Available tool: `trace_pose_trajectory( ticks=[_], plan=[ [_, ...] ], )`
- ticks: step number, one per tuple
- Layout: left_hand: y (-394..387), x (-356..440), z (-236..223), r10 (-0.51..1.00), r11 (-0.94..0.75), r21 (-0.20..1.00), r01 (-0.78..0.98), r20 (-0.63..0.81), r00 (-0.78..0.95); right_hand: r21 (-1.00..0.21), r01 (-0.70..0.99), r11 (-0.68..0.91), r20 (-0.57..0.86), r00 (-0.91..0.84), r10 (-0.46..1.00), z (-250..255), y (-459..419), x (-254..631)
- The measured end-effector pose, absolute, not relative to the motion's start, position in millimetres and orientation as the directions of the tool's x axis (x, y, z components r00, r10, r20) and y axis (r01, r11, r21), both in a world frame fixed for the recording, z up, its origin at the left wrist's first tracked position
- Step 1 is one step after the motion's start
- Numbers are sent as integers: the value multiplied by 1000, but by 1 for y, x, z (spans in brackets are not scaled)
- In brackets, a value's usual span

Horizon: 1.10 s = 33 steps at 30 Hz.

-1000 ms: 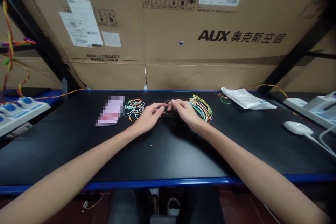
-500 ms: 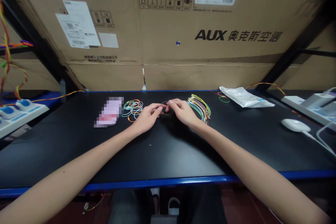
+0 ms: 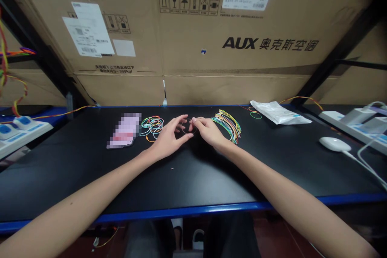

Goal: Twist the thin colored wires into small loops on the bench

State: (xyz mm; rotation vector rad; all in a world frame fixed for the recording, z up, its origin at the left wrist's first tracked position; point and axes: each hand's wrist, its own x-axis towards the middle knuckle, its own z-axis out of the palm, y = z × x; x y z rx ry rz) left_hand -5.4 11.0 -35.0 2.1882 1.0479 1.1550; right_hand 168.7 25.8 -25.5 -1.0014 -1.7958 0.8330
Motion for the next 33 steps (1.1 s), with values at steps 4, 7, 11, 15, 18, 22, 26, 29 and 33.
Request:
trace_pose_trajectory(
  ticks=[4, 7, 11, 15, 18, 22, 26, 29, 33],
  plan=[
    [10, -8, -32, 723, -691, 579, 433, 548, 421, -880, 213, 424, 356, -294, 887, -23, 22, 165],
    [10, -9, -30, 723, -691, 571, 443, 546, 424, -943, 101, 318, 275, -303, 912, -21, 20, 164],
    [13, -9, -29, 740, -672, 608, 423, 529, 415, -990, -43, 135, 142, -333, 932, -22, 20, 164],
    [14, -12, -27, 742, -671, 586, 455, 521, 422, -990, -119, 70, 109, -369, 923, -28, 23, 163],
    [15, -14, -26, 737, -676, 574, 463, 520, 431, -973, -228, -14, 84, -412, 907, -31, 23, 163],
    [14, -13, -29, 765, -644, 602, 472, 506, 399, -889, -373, -265, -54, -488, 871, -30, 21, 162],
    [14, -10, -33, 810, -586, 670, 456, 461, 362, -854, -371, -365, -156, -487, 859, -26, 18, 159],
    [16, -11, -34, 818, -573, 694, 436, 458, 347, -844, -368, -389, -177, -494, 851, -26, 18, 158],
    [17, -13, -33, 783, -622, 638, 454, 497, 374, -805, -413, -425, -186, -505, 843, -27, 19, 160]
  ],
)
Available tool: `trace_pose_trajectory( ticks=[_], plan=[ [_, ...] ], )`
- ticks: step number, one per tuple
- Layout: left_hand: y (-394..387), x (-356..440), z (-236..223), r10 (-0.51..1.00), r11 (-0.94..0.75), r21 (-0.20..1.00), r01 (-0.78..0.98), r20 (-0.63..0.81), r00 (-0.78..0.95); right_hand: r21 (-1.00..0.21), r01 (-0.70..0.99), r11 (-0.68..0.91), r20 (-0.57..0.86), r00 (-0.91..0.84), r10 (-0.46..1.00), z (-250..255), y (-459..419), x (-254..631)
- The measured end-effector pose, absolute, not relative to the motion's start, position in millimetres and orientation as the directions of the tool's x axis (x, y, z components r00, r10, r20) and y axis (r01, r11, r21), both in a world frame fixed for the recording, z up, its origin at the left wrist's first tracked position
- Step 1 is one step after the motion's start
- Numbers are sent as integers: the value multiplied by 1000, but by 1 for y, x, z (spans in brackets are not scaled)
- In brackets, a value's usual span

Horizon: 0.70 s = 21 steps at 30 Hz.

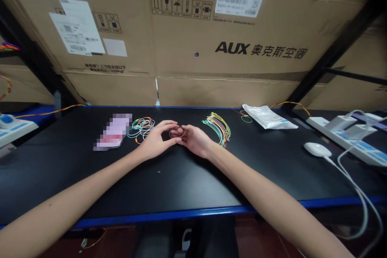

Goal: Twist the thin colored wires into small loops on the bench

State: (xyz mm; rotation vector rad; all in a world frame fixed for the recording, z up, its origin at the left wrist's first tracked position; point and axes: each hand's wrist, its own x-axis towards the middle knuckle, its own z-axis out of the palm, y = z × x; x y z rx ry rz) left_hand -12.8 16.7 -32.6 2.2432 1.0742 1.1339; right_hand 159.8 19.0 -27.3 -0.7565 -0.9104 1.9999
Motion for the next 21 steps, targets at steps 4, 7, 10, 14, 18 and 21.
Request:
trace_pose_trajectory(
  ticks=[4, 7, 10, 14, 18, 21],
  plan=[
    [17, -15, -30, 712, -700, 500, 510, 546, 441, -811, -444, -381, -126, -504, 854, -29, 20, 163],
    [18, -16, -29, 653, -749, 398, 530, 580, 487, -850, -424, -311, -47, -528, 848, -30, 21, 166],
    [19, -18, -28, 625, -769, 356, 531, 588, 512, -895, -383, -228, 11, -530, 848, -31, 23, 168],
    [19, -18, -28, 651, -755, 405, 516, 556, 516, -978, -210, -7, 100, -492, 865, -28, 24, 172],
    [17, -14, -29, 714, -700, 509, 502, 508, 481, -867, 286, 408, 239, -480, 844, -22, 21, 177],
    [17, -12, -31, 768, -640, 577, 508, 445, 461, -574, 526, 628, 382, -507, 773, -22, 20, 178]
  ],
)
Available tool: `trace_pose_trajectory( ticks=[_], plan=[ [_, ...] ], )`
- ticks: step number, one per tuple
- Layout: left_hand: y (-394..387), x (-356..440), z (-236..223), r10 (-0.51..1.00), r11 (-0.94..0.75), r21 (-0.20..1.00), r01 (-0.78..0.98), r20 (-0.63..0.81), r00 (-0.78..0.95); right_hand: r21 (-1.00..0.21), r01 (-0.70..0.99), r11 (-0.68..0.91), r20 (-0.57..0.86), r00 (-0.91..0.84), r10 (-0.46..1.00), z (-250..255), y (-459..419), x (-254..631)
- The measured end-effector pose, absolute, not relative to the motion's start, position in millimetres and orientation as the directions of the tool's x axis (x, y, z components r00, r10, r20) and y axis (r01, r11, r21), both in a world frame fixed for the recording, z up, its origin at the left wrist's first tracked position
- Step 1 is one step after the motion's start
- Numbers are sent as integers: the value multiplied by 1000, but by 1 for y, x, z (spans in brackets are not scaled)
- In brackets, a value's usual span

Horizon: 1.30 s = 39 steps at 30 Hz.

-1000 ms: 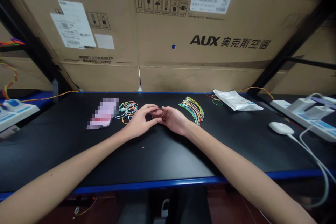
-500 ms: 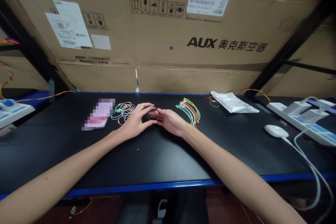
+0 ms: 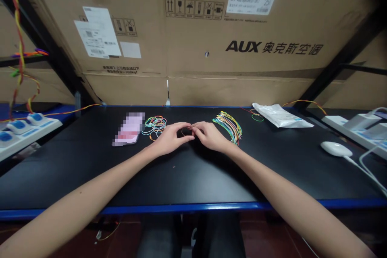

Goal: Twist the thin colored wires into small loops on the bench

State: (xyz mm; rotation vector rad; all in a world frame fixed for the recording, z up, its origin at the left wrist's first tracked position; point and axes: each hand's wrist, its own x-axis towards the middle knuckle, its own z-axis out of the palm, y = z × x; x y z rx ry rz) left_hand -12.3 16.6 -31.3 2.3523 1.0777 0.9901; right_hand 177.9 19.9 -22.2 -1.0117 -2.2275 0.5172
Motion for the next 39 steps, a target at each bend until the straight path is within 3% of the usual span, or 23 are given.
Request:
trace_pose_trajectory(
  ticks=[3, 9, 14, 17, 23, 29, 34, 39],
  plan=[
    [18, -14, -34, 749, -663, 526, 533, 467, 471, -393, 620, 680, 430, -530, 731, -27, 21, 177],
    [21, -20, -37, 551, -807, 198, 557, 592, 588, -215, 719, 660, 409, -548, 730, -27, 20, 175],
    [18, -18, -38, 519, -798, 89, 596, 605, 604, 44, 735, 676, 480, -609, 631, -22, 15, 177],
    [15, -15, -39, 518, -782, 58, 621, 615, 595, 128, 741, 659, 557, -603, 571, -21, 12, 177],
    [13, -14, -37, 536, -771, 69, 633, 607, 587, 116, 791, 601, 613, -533, 583, -14, 6, 177],
    [12, -14, -35, 548, -762, 72, 643, 600, 583, 138, 851, 506, 549, -491, 676, -10, -1, 177],
    [11, -13, -36, 563, -756, 81, 650, 586, 582, 43, 947, 318, 449, -302, 841, -8, -6, 174],
    [11, -13, -35, 572, -754, 90, 650, 576, 584, 21, 958, 288, 395, -272, 877, -4, -7, 174]
  ],
)
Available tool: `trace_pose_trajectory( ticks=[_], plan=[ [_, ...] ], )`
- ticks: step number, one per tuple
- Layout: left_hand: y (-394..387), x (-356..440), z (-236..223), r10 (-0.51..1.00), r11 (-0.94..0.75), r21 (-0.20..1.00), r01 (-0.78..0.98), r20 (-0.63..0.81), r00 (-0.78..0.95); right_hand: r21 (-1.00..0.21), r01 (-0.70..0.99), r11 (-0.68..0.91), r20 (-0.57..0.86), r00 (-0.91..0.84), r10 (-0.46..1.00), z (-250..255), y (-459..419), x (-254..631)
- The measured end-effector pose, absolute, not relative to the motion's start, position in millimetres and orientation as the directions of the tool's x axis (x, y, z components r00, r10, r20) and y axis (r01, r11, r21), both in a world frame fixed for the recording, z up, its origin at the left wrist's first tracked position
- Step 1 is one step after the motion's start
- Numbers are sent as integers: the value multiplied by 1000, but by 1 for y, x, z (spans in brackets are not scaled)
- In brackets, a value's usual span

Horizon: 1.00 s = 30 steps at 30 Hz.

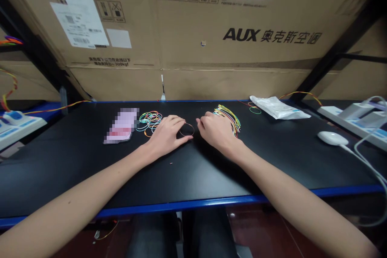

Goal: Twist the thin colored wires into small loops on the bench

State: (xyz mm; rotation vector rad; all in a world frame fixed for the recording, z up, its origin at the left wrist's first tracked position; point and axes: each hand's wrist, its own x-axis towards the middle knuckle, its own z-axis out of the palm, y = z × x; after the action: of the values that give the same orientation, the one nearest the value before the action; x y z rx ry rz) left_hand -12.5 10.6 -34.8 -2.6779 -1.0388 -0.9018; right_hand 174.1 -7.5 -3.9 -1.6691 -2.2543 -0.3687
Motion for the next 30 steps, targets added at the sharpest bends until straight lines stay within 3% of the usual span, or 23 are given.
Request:
trace_pose_trajectory(
  ticks=[5, 14, 30],
  plan=[
    [10, -12, -34, 580, -749, 97, 656, 574, 578, 27, 950, 310, 416, -293, 861, -5, -7, 175],
    [11, -13, -35, 576, -743, 112, 659, 608, 546, 89, 893, 442, 654, -387, 650, -8, -7, 175],
    [11, -12, -33, 531, -755, 83, 651, 660, 532, -74, 819, 569, 661, -387, 643, -22, -4, 168]
  ],
)
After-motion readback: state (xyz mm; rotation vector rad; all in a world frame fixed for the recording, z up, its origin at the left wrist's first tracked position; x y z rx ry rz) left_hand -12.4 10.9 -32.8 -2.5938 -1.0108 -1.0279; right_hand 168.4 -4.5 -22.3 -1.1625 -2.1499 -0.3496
